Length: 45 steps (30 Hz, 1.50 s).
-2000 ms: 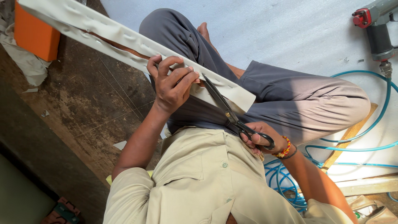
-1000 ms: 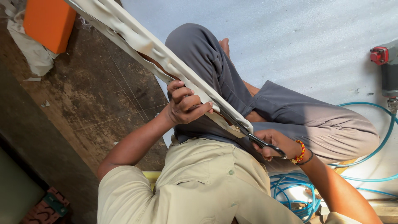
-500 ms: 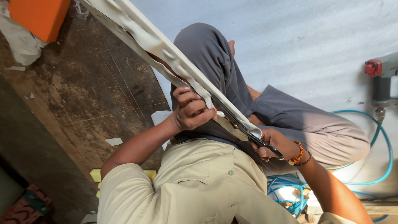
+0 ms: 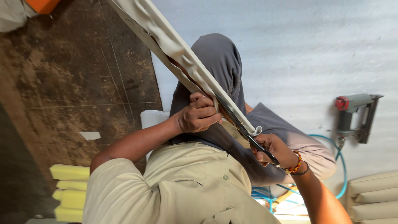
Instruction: The person sits on the floor and wraps a strip of white fabric around a long foam-backed strip, folding the edges over. They use a pneumatic nailer to staple the fabric in place along the strip and then trim the excess fabric with scissors.
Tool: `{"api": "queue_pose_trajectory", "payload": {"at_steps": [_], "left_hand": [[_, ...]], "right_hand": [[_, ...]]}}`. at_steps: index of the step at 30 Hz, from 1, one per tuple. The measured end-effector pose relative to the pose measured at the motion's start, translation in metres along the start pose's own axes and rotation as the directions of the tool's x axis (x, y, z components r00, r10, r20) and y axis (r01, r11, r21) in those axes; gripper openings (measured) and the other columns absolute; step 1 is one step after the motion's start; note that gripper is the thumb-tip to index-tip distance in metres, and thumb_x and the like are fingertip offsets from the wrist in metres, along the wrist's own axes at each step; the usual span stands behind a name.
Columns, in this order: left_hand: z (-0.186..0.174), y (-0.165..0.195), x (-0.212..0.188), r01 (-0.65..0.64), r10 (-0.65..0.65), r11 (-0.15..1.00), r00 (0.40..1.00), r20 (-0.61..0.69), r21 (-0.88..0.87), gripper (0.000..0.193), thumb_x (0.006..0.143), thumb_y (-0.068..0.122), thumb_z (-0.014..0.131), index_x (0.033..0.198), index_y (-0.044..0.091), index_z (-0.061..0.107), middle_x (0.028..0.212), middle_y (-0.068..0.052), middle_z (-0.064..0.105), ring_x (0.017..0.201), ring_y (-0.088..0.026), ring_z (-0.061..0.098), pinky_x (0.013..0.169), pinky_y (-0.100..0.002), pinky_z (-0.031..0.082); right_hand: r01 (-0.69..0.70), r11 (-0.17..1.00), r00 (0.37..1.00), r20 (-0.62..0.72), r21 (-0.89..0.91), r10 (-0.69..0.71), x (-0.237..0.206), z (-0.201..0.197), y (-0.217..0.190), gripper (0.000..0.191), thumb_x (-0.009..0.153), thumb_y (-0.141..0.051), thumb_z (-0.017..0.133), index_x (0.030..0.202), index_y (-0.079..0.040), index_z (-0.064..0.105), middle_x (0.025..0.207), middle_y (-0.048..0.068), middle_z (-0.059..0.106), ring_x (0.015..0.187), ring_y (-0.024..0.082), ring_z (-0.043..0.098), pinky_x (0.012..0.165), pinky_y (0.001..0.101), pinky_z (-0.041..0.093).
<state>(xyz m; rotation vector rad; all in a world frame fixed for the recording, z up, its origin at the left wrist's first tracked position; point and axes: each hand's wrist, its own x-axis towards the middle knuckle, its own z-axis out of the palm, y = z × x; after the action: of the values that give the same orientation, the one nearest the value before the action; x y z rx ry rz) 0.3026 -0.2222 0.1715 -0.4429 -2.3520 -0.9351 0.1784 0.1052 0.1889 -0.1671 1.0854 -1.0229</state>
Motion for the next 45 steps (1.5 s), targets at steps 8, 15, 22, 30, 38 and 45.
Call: {"api": "queue_pose_trajectory", "payload": {"at_steps": [8, 15, 22, 30, 38, 45], "left_hand": [[-0.006, -0.008, -0.006, -0.005, 0.008, 0.993, 1.0, 0.027, -0.116, 0.01, 0.09, 0.015, 0.081, 0.09, 0.011, 0.071, 0.085, 0.004, 0.059, 0.09, -0.017, 0.058, 0.084, -0.037, 0.035], [-0.001, -0.01, -0.01, -0.022, 0.02, 0.992, 1.0, -0.022, -0.121, 0.013, 0.091, 0.015, 0.079, 0.085, 0.012, 0.068, 0.08, 0.004, 0.055, 0.085, -0.015, 0.056, 0.083, -0.038, 0.034], [-0.006, -0.012, -0.013, -0.017, 0.019, 0.988, 1.0, 0.017, -0.151, 0.014, 0.091, 0.016, 0.076, 0.083, 0.013, 0.065, 0.082, 0.003, 0.053, 0.089, -0.016, 0.056, 0.085, -0.037, 0.035], [-0.014, -0.011, -0.006, -0.025, 0.044, 0.969, 0.996, 0.072, -0.247, 0.021, 0.09, 0.015, 0.077, 0.08, 0.007, 0.061, 0.082, -0.002, 0.052, 0.082, -0.019, 0.055, 0.073, -0.035, 0.044], [-0.018, -0.006, -0.003, 0.01, 0.02, 0.95, 0.995, 0.093, -0.311, 0.027, 0.088, 0.009, 0.076, 0.073, 0.006, 0.053, 0.081, -0.006, 0.051, 0.08, -0.022, 0.056, 0.071, -0.035, 0.049], [-0.019, -0.004, -0.003, 0.036, 0.007, 0.96, 0.988, 0.153, -0.279, 0.024, 0.087, 0.013, 0.075, 0.077, 0.008, 0.054, 0.083, -0.004, 0.052, 0.085, -0.022, 0.057, 0.08, -0.039, 0.045]], "right_hand": [[-0.007, 1.0, 1.0, 0.018, -0.03, 0.008, -0.012, -0.003, -0.036, 0.063, 0.072, -0.058, 0.086, 0.091, -0.003, 0.062, 0.07, -0.003, 0.058, 0.054, 0.005, 0.059, 0.045, 0.0202, 0.049], [-0.045, 0.988, 0.999, -0.029, -0.147, 0.041, -0.008, 0.003, -0.06, 0.06, 0.079, -0.057, 0.082, 0.088, -0.001, 0.063, 0.067, -0.002, 0.058, 0.05, 0.005, 0.059, 0.043, 0.0199, 0.047], [-0.035, 0.977, 0.999, -0.02, -0.212, 0.031, -0.004, 0.012, -0.084, 0.057, 0.079, -0.057, 0.08, 0.091, -0.003, 0.064, 0.072, -0.005, 0.06, 0.055, 0.004, 0.062, 0.046, 0.0195, 0.05], [-0.154, 0.907, 0.987, -0.097, -0.391, 0.126, 0.018, 0.012, -0.131, 0.05, 0.076, -0.052, 0.084, 0.084, -0.006, 0.065, 0.063, -0.007, 0.058, 0.049, 0.003, 0.058, 0.043, 0.019, 0.046], [-0.117, 0.56, 0.991, -0.134, -0.82, 0.011, 0.019, 0.011, -0.177, 0.057, 0.072, -0.062, 0.078, 0.071, -0.007, 0.064, 0.05, -0.005, 0.04, 0.046, 0.006, 0.038, 0.042, 0.0258, 0.026], [-0.109, 0.465, 0.991, -0.131, -0.879, -0.014, 0.033, 0.022, -0.185, 0.054, 0.072, -0.061, 0.076, 0.069, -0.009, 0.063, 0.042, -0.005, 0.045, 0.038, 0.007, 0.042, 0.039, 0.0268, 0.03]]}}
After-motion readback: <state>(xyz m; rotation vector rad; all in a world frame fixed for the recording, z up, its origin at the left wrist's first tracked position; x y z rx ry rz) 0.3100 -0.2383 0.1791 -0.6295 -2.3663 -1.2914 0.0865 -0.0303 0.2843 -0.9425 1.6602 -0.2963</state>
